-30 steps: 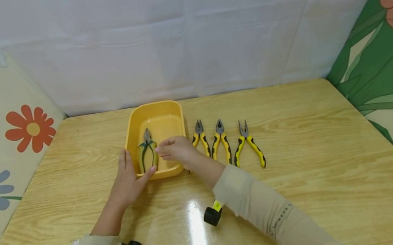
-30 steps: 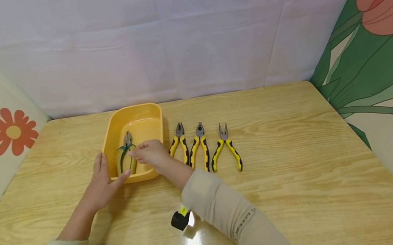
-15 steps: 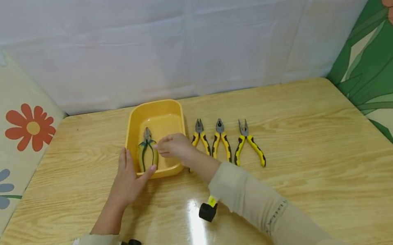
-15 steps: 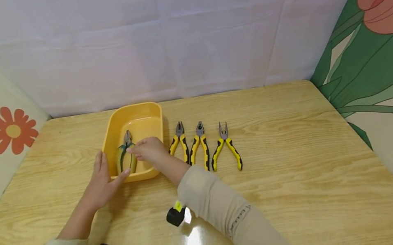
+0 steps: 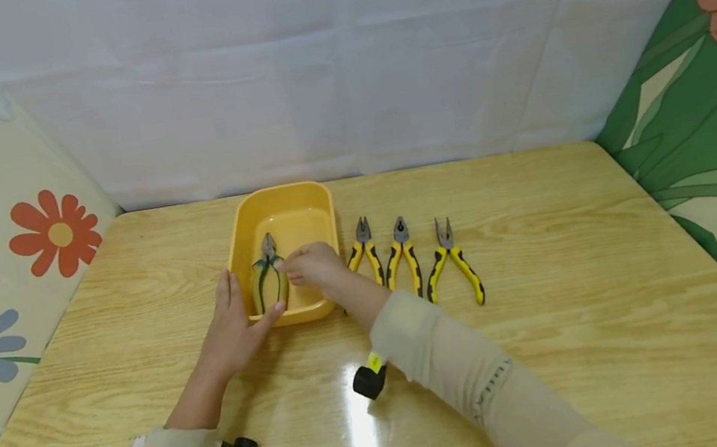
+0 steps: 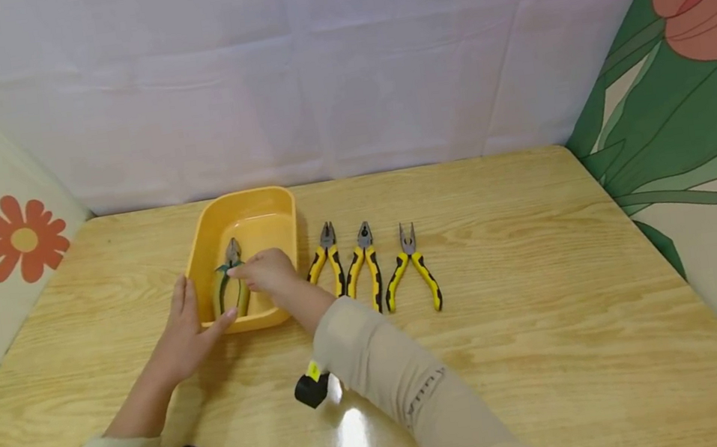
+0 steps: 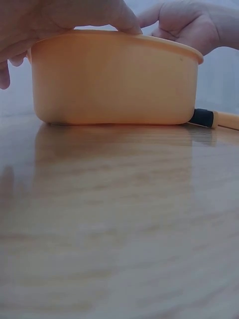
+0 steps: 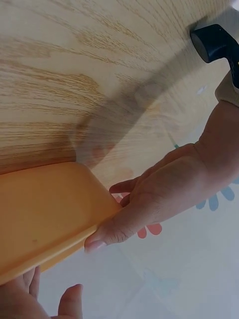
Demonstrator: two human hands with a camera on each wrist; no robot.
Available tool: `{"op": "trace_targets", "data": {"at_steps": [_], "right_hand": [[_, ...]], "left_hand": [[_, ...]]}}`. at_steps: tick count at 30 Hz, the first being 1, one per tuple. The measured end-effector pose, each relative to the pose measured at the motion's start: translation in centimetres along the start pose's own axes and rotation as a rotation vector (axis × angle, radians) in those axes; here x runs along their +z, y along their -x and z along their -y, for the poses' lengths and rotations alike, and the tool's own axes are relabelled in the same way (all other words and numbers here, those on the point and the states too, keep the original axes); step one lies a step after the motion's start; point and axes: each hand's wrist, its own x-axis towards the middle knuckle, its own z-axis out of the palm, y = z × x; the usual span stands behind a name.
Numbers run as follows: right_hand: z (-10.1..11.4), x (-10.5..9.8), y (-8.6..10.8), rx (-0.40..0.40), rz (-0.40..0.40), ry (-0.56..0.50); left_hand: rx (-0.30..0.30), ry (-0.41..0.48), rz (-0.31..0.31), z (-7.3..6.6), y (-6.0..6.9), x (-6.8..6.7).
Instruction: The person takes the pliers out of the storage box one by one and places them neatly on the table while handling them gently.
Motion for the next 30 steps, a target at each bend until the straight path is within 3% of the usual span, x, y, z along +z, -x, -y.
{"op": "trace_targets", "data": {"at_steps": [30], "right_hand": [[-0.7,1.3,-1.2,0.034,-0.096,0.014]], "left_hand": [[0.013,-0.033,-0.012,0.2,-0.1,0.1]]}}
